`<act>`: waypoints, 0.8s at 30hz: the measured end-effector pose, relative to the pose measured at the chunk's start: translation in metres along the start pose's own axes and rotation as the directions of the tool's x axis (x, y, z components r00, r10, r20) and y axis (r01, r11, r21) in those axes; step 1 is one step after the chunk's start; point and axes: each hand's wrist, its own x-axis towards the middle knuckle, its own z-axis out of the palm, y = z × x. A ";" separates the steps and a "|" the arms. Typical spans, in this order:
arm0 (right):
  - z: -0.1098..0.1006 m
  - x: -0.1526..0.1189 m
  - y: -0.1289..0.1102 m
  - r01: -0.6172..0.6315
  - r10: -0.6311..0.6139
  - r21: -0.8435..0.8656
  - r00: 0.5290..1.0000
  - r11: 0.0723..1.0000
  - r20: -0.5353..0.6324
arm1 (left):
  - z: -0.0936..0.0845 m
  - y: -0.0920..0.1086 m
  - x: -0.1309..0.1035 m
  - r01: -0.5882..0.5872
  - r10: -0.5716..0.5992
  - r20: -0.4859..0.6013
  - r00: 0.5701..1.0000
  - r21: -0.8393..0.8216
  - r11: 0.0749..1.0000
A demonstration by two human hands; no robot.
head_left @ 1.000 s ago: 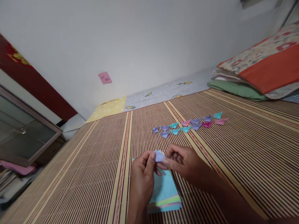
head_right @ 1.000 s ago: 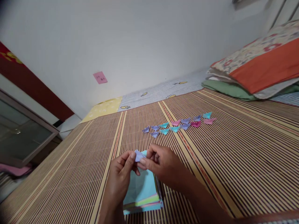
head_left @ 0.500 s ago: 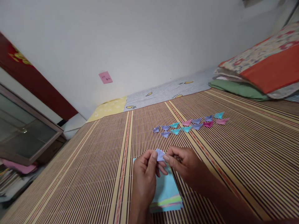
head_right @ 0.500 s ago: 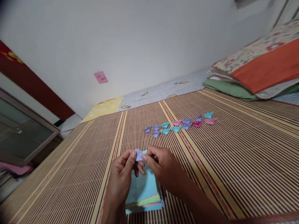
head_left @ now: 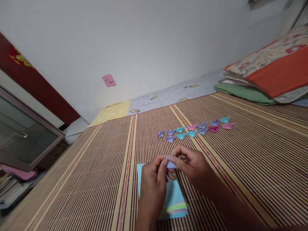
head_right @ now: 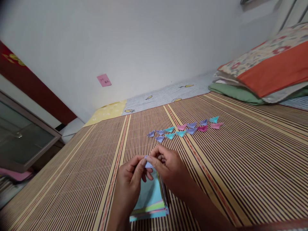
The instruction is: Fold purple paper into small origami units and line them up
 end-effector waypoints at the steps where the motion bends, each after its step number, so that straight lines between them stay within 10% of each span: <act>1: 0.003 0.000 0.001 -0.008 0.008 0.048 1.000 0.999 -0.010 | 0.001 0.000 -0.001 -0.007 0.007 -0.004 1.000 0.016 1.000; 6: 0.011 -0.001 0.001 -0.009 0.004 0.137 0.999 0.990 0.041 | 0.004 0.002 -0.002 0.003 -0.002 -0.028 1.000 0.036 0.999; 15: 0.005 -0.004 -0.002 0.183 -0.277 -0.385 0.939 0.905 -0.205 | 0.000 0.007 0.002 0.177 -0.167 0.058 0.984 -0.283 0.943; 24: 0.009 -0.005 0.002 0.246 -0.343 -0.405 0.921 0.881 -0.187 | 0.003 0.008 0.001 0.103 -0.094 0.044 0.995 -0.318 0.942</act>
